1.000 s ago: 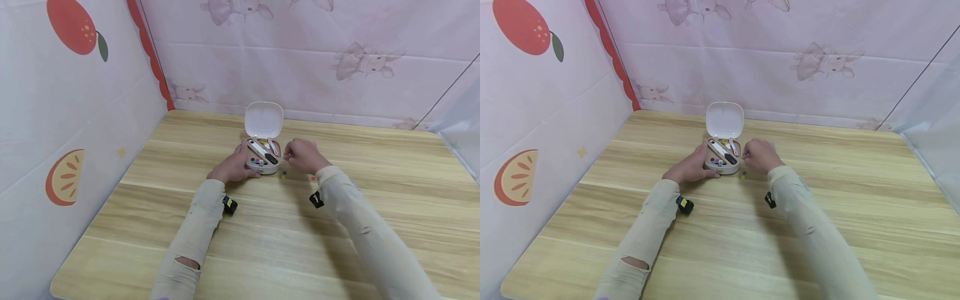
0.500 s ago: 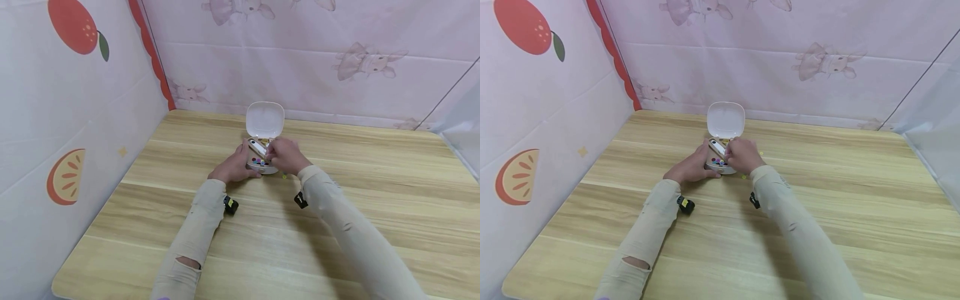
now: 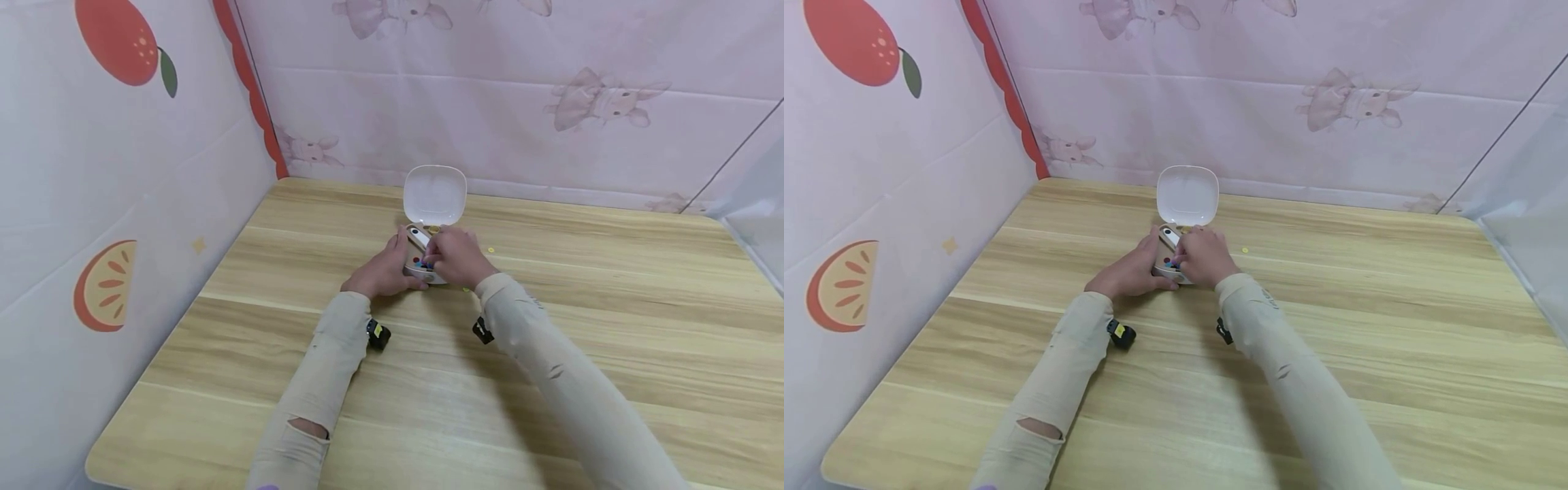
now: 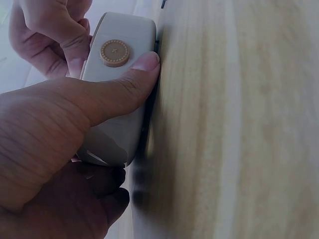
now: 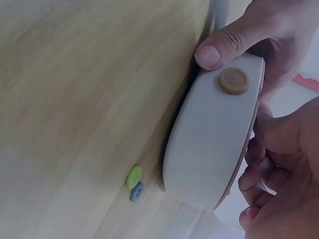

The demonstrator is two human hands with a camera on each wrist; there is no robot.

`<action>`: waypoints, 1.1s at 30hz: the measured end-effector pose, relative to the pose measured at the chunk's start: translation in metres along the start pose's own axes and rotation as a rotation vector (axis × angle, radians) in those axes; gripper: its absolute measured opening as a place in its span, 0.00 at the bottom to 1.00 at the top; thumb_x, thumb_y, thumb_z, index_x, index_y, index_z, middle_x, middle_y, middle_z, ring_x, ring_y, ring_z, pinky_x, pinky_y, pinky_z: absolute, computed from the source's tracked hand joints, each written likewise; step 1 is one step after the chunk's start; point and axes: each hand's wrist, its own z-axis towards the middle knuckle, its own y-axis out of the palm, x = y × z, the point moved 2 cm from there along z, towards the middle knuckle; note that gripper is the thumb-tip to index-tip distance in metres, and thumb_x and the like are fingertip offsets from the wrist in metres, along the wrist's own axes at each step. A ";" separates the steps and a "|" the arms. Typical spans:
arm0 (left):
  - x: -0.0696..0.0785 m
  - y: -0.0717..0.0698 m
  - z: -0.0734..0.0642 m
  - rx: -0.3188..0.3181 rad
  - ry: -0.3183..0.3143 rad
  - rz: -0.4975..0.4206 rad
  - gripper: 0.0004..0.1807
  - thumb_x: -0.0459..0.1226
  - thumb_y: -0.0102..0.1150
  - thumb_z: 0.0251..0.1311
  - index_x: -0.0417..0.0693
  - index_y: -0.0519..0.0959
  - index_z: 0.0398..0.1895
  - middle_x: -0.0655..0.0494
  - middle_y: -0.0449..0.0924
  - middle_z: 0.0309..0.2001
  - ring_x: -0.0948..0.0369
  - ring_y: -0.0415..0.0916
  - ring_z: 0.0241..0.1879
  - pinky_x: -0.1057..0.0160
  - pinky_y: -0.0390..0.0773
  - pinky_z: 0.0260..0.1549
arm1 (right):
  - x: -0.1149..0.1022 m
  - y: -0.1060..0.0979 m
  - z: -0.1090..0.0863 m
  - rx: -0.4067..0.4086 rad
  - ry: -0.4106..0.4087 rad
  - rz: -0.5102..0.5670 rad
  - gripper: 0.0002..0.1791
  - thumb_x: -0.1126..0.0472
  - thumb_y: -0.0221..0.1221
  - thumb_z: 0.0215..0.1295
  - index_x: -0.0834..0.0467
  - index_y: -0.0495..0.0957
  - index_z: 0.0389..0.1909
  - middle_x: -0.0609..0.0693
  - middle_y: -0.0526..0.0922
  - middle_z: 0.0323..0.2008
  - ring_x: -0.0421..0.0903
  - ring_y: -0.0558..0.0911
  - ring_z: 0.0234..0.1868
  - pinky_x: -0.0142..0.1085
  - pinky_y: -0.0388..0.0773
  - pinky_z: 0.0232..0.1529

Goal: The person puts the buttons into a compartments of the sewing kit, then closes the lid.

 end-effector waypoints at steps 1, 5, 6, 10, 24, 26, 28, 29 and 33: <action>0.000 0.000 0.000 -0.001 0.000 0.001 0.67 0.48 0.70 0.62 0.41 0.24 0.80 0.39 0.34 0.81 0.50 0.43 0.79 0.54 0.52 0.75 | -0.001 0.000 0.000 -0.003 0.003 -0.007 0.03 0.66 0.65 0.64 0.59 0.85 0.30 0.50 0.81 0.34 0.52 0.77 0.45 0.52 0.63 0.54; 0.000 0.000 0.000 0.002 0.001 0.002 0.67 0.48 0.71 0.62 0.41 0.24 0.80 0.39 0.34 0.81 0.50 0.43 0.79 0.55 0.53 0.74 | -0.002 0.001 0.001 -0.004 0.002 -0.030 0.03 0.67 0.65 0.63 0.59 0.85 0.30 0.50 0.80 0.35 0.51 0.75 0.42 0.50 0.64 0.50; 0.000 0.000 0.000 0.003 0.003 0.002 0.67 0.48 0.71 0.62 0.41 0.24 0.80 0.39 0.35 0.81 0.50 0.43 0.79 0.55 0.53 0.74 | -0.003 0.001 0.001 -0.005 0.002 -0.033 0.03 0.67 0.65 0.63 0.59 0.85 0.31 0.50 0.80 0.35 0.51 0.75 0.42 0.49 0.64 0.50; 0.000 0.000 0.000 0.008 0.009 0.004 0.67 0.48 0.71 0.62 0.40 0.24 0.80 0.38 0.36 0.81 0.50 0.44 0.78 0.55 0.54 0.74 | -0.003 0.001 0.001 -0.011 0.001 -0.034 0.03 0.67 0.65 0.62 0.58 0.85 0.31 0.50 0.80 0.35 0.52 0.75 0.42 0.49 0.63 0.49; 0.000 -0.001 0.001 0.009 0.005 0.015 0.67 0.48 0.71 0.61 0.40 0.25 0.80 0.38 0.38 0.80 0.50 0.46 0.78 0.55 0.54 0.74 | -0.006 0.001 0.001 0.003 0.006 -0.053 0.06 0.71 0.62 0.60 0.58 0.86 0.32 0.49 0.82 0.36 0.52 0.75 0.44 0.47 0.63 0.47; 0.001 -0.001 0.000 0.009 0.001 0.011 0.67 0.48 0.71 0.61 0.40 0.25 0.80 0.39 0.38 0.81 0.51 0.45 0.78 0.55 0.53 0.74 | -0.006 0.002 0.001 0.000 0.008 -0.060 0.05 0.70 0.63 0.61 0.58 0.86 0.32 0.49 0.82 0.36 0.52 0.76 0.44 0.47 0.63 0.47; 0.001 -0.001 0.000 0.008 -0.001 0.010 0.67 0.48 0.71 0.61 0.41 0.25 0.80 0.39 0.38 0.81 0.51 0.45 0.78 0.55 0.53 0.74 | -0.006 0.001 0.001 -0.001 0.010 -0.064 0.05 0.69 0.63 0.61 0.58 0.86 0.32 0.50 0.82 0.37 0.52 0.76 0.44 0.47 0.63 0.47; 0.001 -0.001 0.000 0.009 -0.001 0.010 0.67 0.47 0.71 0.61 0.41 0.25 0.80 0.39 0.38 0.81 0.51 0.45 0.78 0.55 0.53 0.74 | -0.006 0.001 0.001 -0.002 0.013 -0.065 0.05 0.69 0.63 0.62 0.58 0.86 0.32 0.50 0.82 0.37 0.52 0.76 0.44 0.47 0.63 0.47; 0.001 0.000 0.000 0.011 0.000 0.009 0.67 0.47 0.71 0.61 0.41 0.25 0.80 0.39 0.38 0.81 0.51 0.46 0.78 0.55 0.54 0.74 | -0.005 0.001 0.002 -0.005 0.024 -0.062 0.05 0.70 0.63 0.61 0.58 0.86 0.31 0.49 0.81 0.38 0.52 0.75 0.44 0.46 0.63 0.47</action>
